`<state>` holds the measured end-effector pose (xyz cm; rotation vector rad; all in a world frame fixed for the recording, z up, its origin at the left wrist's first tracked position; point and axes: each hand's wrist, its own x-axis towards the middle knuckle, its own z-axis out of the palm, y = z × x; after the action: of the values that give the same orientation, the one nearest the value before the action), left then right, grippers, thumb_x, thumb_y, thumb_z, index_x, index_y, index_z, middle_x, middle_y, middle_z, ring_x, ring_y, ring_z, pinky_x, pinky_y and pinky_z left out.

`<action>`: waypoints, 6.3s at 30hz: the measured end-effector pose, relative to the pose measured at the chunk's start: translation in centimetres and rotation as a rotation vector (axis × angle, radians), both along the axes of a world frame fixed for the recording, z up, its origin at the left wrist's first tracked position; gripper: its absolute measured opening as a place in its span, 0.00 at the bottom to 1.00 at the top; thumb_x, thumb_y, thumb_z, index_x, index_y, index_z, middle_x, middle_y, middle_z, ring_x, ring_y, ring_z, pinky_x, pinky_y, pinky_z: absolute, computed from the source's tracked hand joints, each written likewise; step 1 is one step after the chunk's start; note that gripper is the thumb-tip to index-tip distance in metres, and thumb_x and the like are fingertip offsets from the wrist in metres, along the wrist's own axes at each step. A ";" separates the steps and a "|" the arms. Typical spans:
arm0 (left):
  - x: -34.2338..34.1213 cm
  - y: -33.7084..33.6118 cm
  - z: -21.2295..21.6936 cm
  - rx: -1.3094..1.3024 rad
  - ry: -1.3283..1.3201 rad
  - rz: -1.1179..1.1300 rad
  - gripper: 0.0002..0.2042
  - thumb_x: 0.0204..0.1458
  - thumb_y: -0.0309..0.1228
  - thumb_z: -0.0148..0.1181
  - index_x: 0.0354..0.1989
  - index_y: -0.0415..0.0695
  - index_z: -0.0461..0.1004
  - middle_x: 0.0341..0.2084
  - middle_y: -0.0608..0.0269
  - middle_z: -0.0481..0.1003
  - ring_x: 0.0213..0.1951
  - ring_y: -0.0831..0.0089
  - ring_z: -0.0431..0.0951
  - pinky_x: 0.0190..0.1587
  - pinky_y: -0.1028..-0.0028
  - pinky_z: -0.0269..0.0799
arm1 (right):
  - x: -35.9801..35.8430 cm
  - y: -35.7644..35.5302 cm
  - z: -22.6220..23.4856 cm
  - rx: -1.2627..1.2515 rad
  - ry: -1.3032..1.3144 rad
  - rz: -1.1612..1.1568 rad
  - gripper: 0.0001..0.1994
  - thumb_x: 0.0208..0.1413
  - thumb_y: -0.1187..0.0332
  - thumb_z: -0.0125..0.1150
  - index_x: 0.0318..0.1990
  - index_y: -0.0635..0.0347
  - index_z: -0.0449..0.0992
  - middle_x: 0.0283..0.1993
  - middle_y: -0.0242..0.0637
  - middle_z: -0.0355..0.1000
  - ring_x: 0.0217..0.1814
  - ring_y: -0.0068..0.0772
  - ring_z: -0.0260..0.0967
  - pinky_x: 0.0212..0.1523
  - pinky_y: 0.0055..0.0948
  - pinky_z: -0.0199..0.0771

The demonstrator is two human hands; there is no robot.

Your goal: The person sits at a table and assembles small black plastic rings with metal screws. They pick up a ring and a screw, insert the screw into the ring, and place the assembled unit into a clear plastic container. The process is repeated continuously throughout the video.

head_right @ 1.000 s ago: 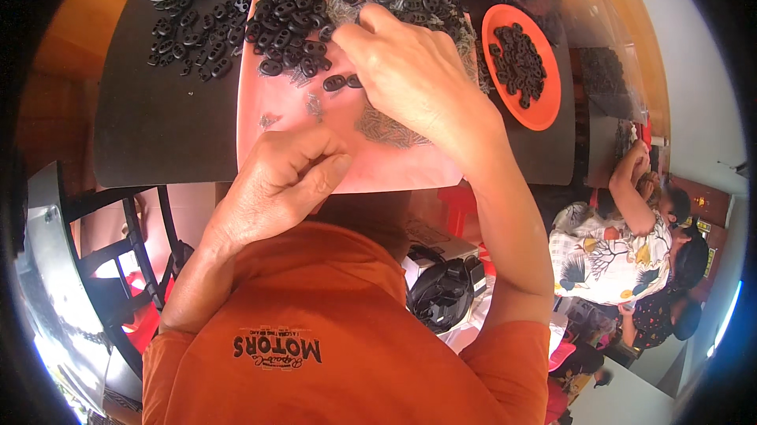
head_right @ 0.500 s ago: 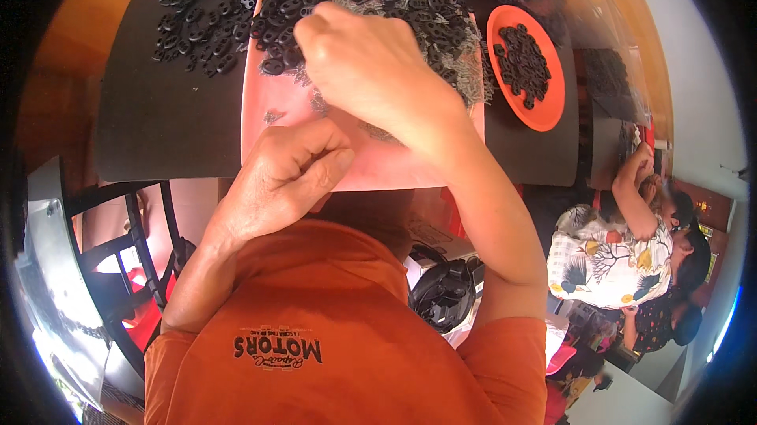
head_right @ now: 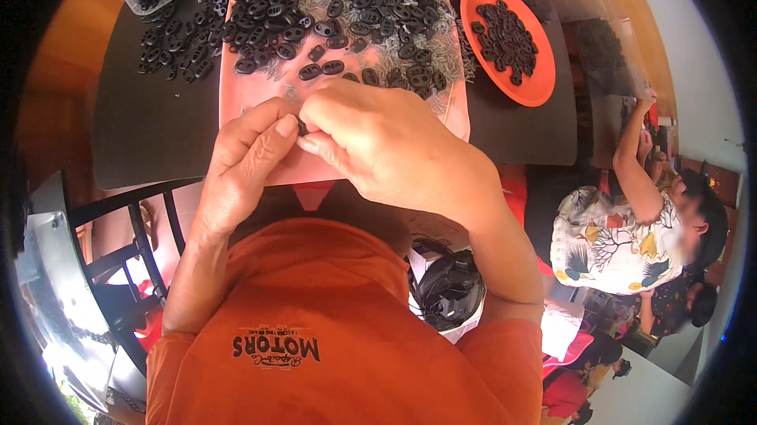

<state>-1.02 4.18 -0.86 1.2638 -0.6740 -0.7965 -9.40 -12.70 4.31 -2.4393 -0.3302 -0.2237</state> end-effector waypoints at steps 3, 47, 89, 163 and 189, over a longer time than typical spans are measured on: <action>0.9 1.2 -0.1 0.036 0.138 -0.081 0.14 0.65 0.36 0.47 0.30 0.40 0.70 0.15 0.75 0.60 0.20 0.86 0.55 0.21 0.80 0.51 | 0.1 1.3 -0.7 -0.123 -0.093 -0.063 0.09 0.49 0.77 0.65 0.33 0.63 0.69 0.27 0.38 0.64 0.24 0.38 0.65 0.23 0.33 0.64; 0.1 0.7 0.1 0.037 -0.179 0.049 0.05 0.51 0.21 0.50 0.24 0.36 0.67 0.15 0.62 0.61 0.19 0.79 0.61 0.23 0.73 0.61 | 6.1 -3.1 -0.6 -0.424 0.054 -0.150 0.06 0.55 0.72 0.53 0.40 0.57 0.72 0.37 0.41 0.69 0.38 0.50 0.72 0.36 0.45 0.72; -1.2 2.0 -1.1 -0.097 -0.352 0.175 0.06 0.49 0.25 0.50 0.27 0.36 0.71 0.19 0.47 0.71 0.24 0.51 0.73 0.29 0.60 0.68 | 3.3 -0.5 -0.8 -0.028 0.084 -0.160 0.07 0.53 0.85 0.54 0.37 0.64 0.69 0.30 0.29 0.61 0.27 0.17 0.58 0.26 0.21 0.59; -1.4 8.6 -0.1 -0.326 0.196 0.461 0.09 0.60 0.32 0.50 0.32 0.40 0.71 0.19 0.67 0.70 0.17 0.89 0.55 0.19 0.84 0.46 | 6.3 7.9 1.1 0.501 0.230 0.207 0.10 0.59 0.70 0.57 0.28 0.66 0.68 0.19 0.30 0.61 0.20 0.21 0.55 0.22 0.28 0.57; -3.4 18.7 3.4 -0.574 -0.037 0.862 0.09 0.54 0.31 0.46 0.31 0.38 0.67 0.19 0.63 0.66 0.16 0.80 0.56 0.21 0.79 0.52 | 8.5 20.9 9.4 0.134 0.161 0.534 0.11 0.60 0.70 0.55 0.27 0.66 0.67 0.21 0.33 0.62 0.24 0.24 0.59 0.26 0.28 0.63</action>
<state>-4.40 22.92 2.57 0.8983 -0.2876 0.1355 -0.93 8.17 13.66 -2.1298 -0.8433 0.1774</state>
